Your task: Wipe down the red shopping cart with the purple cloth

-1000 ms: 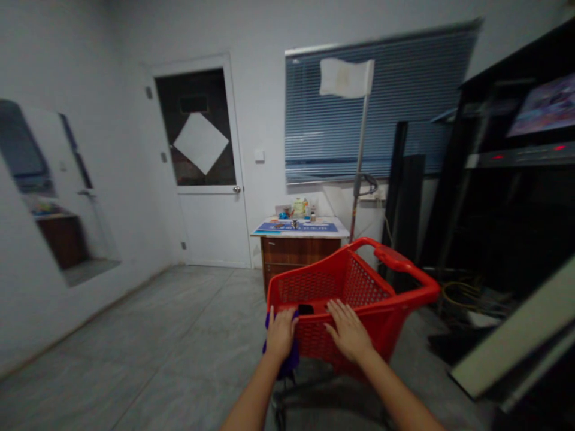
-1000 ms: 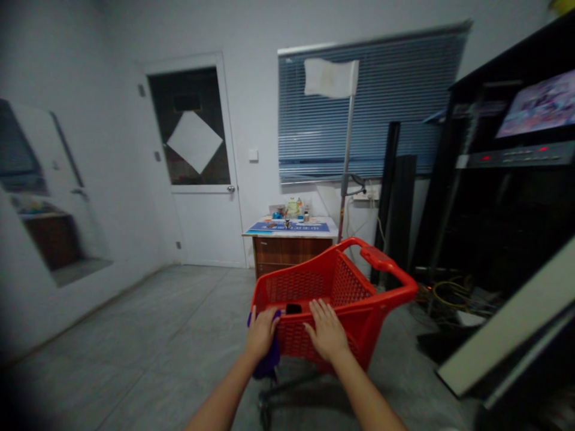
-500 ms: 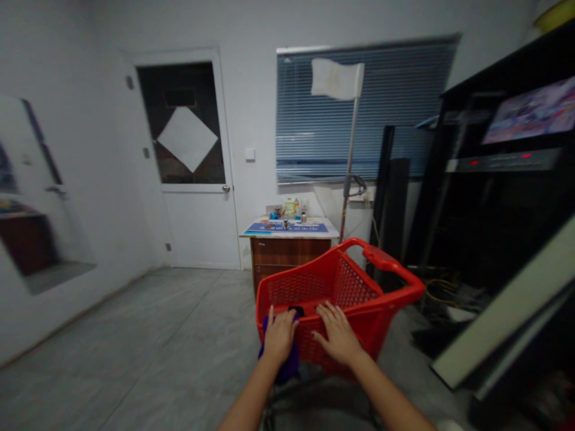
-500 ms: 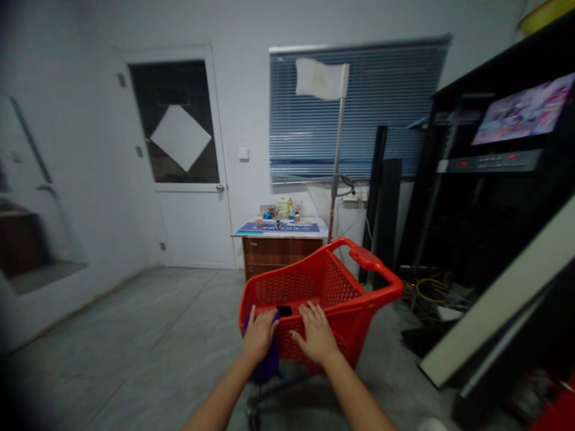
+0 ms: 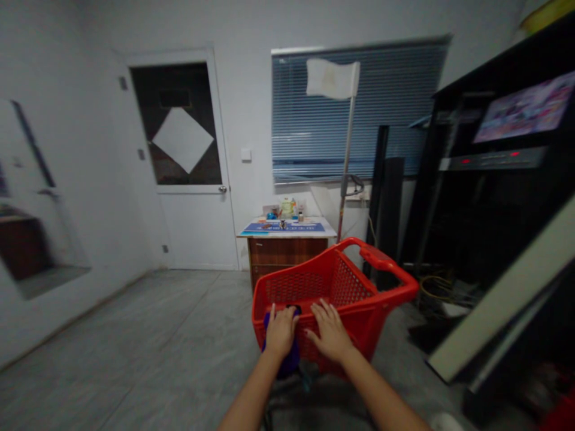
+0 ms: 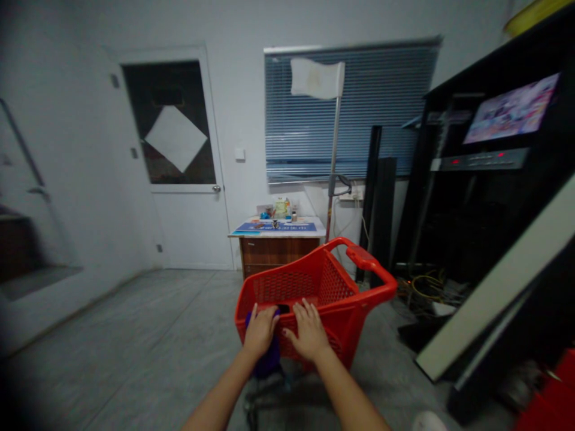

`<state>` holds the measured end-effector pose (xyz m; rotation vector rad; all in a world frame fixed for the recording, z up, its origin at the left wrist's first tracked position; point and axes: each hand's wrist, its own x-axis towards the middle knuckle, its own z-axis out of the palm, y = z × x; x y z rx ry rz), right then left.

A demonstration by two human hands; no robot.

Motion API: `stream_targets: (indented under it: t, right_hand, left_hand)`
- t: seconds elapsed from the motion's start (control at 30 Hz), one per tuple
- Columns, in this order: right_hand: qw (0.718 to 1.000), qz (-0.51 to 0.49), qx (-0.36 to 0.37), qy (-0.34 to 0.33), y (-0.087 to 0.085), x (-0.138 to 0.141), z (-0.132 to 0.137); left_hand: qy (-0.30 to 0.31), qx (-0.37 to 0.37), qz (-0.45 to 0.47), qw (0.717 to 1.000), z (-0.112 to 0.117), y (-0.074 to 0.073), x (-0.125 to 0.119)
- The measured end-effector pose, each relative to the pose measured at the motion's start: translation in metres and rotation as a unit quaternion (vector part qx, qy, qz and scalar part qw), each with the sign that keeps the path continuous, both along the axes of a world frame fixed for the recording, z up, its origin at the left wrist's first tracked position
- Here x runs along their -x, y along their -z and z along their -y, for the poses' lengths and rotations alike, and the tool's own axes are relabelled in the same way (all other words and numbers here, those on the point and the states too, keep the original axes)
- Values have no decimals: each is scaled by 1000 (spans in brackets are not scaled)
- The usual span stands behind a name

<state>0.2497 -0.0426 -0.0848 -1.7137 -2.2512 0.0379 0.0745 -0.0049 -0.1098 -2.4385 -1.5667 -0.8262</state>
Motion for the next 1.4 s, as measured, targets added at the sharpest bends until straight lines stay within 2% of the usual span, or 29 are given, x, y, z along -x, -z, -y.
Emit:
stream_targets:
  t: [0.2,0.43,0.67,0.9,1.0,1.13,1.2,1.33,1.4]
  right_hand:
    - [1000,0,3,-1,0,9,1]
    - [1000,-10,-8,-20,4,38,0]
    - [999,-21,-31,-24,12,58,-2]
    - [999,-23,-40,-20,15,55,0]
    - [999,-18,-29,-11,12,57,1]
    - [1000,-5,-14,-16,4,55,3]
    - [1000,5,-13,-16,1,48,5]
    - [998,19,-47,24,-2,26,10]
    - [998,28,-51,19,-3,18,12]
  left_hand:
    - [9,-23,-10,1000,-2,5,16]
    - [-1,-17,15,1000,0,6,43]
    - [39,-6,26,999,0,8,43]
    - [22,-12,32,999,-2,9,69]
    - [15,-7,35,999,-1,10,64]
    - [40,-3,29,999,-1,9,49]
    - [44,-11,26,999,-3,9,47]
    - [31,-18,25,999,-8,12,50]
    - [19,-22,34,999,-9,13,49]
